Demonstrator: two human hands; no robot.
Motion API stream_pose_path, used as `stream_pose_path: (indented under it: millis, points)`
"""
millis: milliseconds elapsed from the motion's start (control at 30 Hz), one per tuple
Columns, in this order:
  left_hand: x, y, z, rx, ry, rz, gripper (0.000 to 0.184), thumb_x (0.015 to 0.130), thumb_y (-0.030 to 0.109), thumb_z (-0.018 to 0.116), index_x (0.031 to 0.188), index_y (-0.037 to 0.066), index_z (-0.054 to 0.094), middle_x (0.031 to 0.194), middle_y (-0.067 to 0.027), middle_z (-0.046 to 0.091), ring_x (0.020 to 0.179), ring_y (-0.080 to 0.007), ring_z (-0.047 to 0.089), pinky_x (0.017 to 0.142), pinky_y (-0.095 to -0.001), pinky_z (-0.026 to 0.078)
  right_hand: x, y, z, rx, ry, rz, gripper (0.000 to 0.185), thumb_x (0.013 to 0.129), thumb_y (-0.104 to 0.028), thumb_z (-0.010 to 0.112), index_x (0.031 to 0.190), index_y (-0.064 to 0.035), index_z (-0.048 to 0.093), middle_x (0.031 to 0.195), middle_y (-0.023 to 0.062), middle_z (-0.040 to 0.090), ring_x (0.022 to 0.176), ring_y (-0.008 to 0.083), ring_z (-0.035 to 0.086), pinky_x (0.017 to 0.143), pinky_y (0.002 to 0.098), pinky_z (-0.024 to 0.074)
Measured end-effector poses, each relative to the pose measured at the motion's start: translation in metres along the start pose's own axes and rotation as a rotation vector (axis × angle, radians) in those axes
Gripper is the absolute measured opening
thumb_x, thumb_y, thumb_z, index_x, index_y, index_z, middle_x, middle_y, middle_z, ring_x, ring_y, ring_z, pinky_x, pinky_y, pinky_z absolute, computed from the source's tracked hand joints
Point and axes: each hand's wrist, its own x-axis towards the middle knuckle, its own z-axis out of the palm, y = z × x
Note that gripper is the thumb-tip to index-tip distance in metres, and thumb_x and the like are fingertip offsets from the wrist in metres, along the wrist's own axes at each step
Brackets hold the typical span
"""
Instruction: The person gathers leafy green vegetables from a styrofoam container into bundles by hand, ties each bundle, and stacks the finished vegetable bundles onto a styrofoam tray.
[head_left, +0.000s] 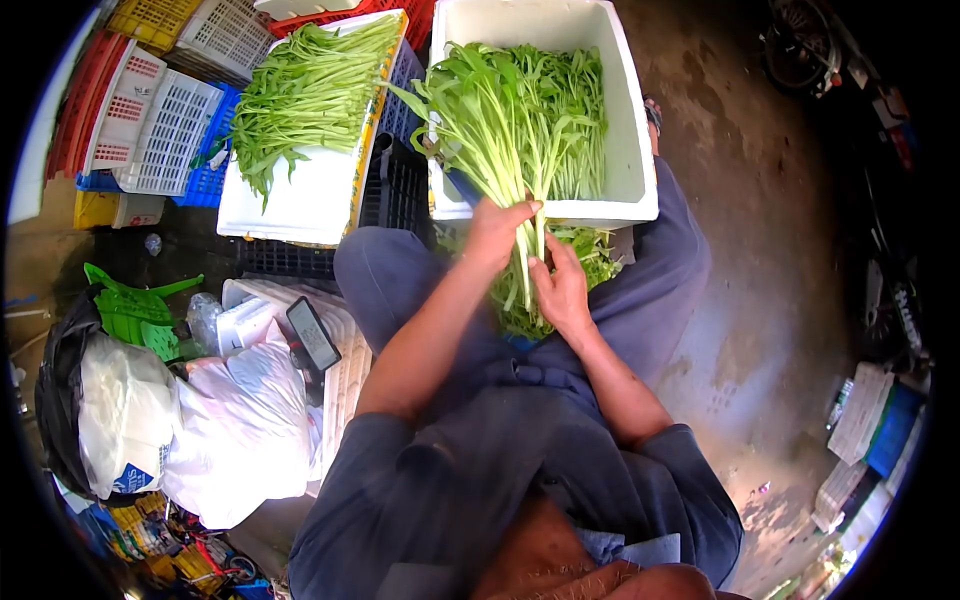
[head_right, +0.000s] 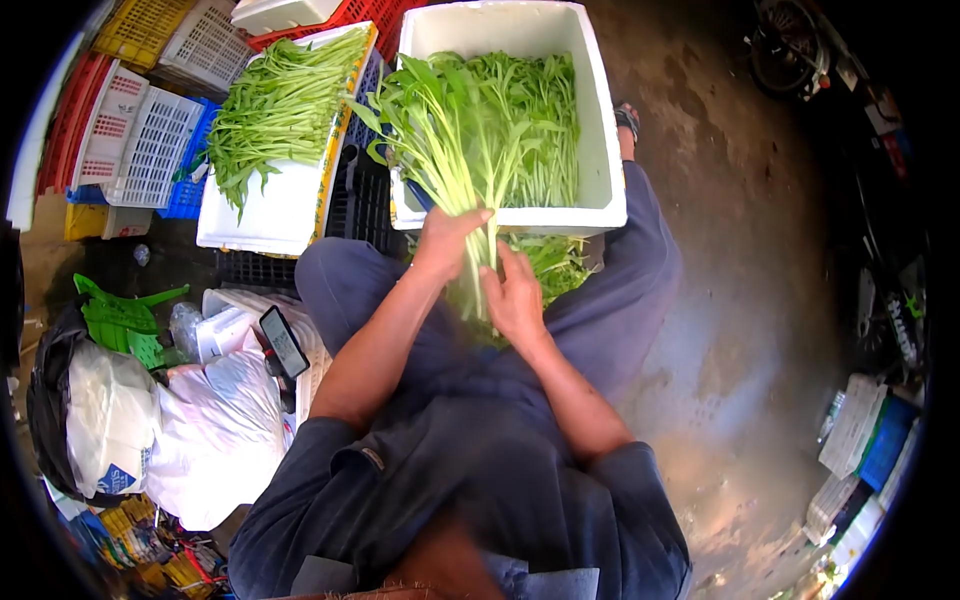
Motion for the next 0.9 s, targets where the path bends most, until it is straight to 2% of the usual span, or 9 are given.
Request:
stream_pose_path:
  millis: [67,100,200,333,567,667,767,867,900]
  points:
    - [0.0,0.001,-0.002,0.005,-0.016,-0.029,0.024,0.084,-0.001,0.071,0.107,-0.001,0.064,0.092,-0.0052,0.065,0.08,-0.0152,0.062,0.071,-0.0289,0.05,0.0,0.002,0.0,0.074,-0.004,0.015,0.045,0.095,-0.014,0.063,0.133,0.0073,0.054,0.098,0.0155,0.059,0.085,0.0238,0.06,0.08,0.0333,0.0504]
    - [0.0,0.001,-0.003,0.007,-0.024,-0.043,0.025,0.083,-0.002,0.071,0.107,-0.001,0.064,0.093,-0.0054,0.065,0.081,-0.0153,0.062,0.072,-0.0291,0.05,0.001,0.008,0.006,0.245,0.003,0.067,0.044,0.095,-0.014,0.064,0.132,0.0076,0.054,0.1,0.0086,0.059,0.089,0.0144,0.056,0.083,0.0285,0.0483]
    - [0.001,-0.001,-0.001,0.014,0.007,0.001,0.029,0.082,-0.003,0.071,0.11,-0.001,0.063,0.097,-0.0063,0.065,0.084,-0.0162,0.062,0.074,-0.0299,0.051,0.001,0.014,0.008,0.729,0.059,0.324,0.044,0.095,-0.012,0.066,0.134,0.0064,0.053,0.098,0.0058,0.06,0.088,0.0147,0.056,0.083,0.0305,0.0477]
    - [0.004,-0.008,-0.003,0.002,-0.027,-0.026,0.031,0.082,-0.004,0.071,0.112,-0.002,0.063,0.099,-0.0072,0.065,0.086,-0.0175,0.063,0.077,-0.031,0.052,0.023,0.029,0.009,0.778,0.051,0.438,0.042,0.098,-0.016,0.065,0.132,0.0068,0.054,0.109,0.0073,0.063,0.094,0.0094,0.054,0.085,0.0245,0.0453]
    - [0.002,-0.005,-0.001,0.026,-0.044,-0.061,0.032,0.082,-0.004,0.069,0.114,-0.002,0.063,0.099,-0.0081,0.066,0.086,-0.0188,0.064,0.077,-0.0319,0.052,0.044,0.035,0.017,0.791,0.125,0.402,0.016,0.097,-0.014,0.066,0.104,0.0006,0.066,0.088,-0.0008,0.065,0.077,0.0054,0.053,0.071,0.0222,0.0438]
    - [0.003,-0.005,-0.002,-0.015,-0.034,-0.067,0.032,0.082,-0.004,0.069,0.114,-0.003,0.062,0.098,-0.0084,0.066,0.086,-0.0192,0.065,0.075,-0.0322,0.053,0.038,0.033,0.021,0.942,0.198,0.447,0.011,0.098,-0.013,0.065,0.095,-0.0022,0.066,0.084,-0.0029,0.063,0.075,0.0043,0.05,0.068,0.022,0.0422]
    - [0.004,-0.007,-0.004,-0.061,0.01,-0.081,0.032,0.083,-0.004,0.068,0.114,-0.003,0.061,0.097,-0.0091,0.065,0.084,-0.0202,0.065,0.073,-0.033,0.054,0.031,0.046,0.025,0.847,0.191,0.391,0.012,0.098,-0.014,0.064,0.094,-0.0026,0.065,0.079,-0.004,0.06,0.071,0.0039,0.049,0.063,0.0232,0.0408]
    - [0.011,-0.007,-0.007,-0.115,0.033,-0.087,0.034,0.083,-0.003,0.069,0.115,-0.003,0.059,0.097,-0.0101,0.065,0.082,-0.0217,0.066,0.071,-0.0341,0.055,0.02,0.035,0.005,0.632,-0.01,0.459,0.012,0.102,-0.014,0.06,0.095,-0.0041,0.063,0.08,-0.004,0.059,0.07,0.0045,0.05,0.065,0.023,0.0439]
    - [0.012,-0.006,-0.01,-0.136,0.038,-0.087,0.035,0.083,-0.003,0.069,0.116,-0.003,0.059,0.097,-0.0105,0.065,0.081,-0.0223,0.066,0.07,-0.0345,0.055,0.015,0.032,0.002,0.51,0.004,0.336,0.017,0.1,-0.015,0.061,0.094,0.0007,0.064,0.07,-0.0027,0.054,0.065,0.0054,0.045,0.058,0.0262,0.0399]
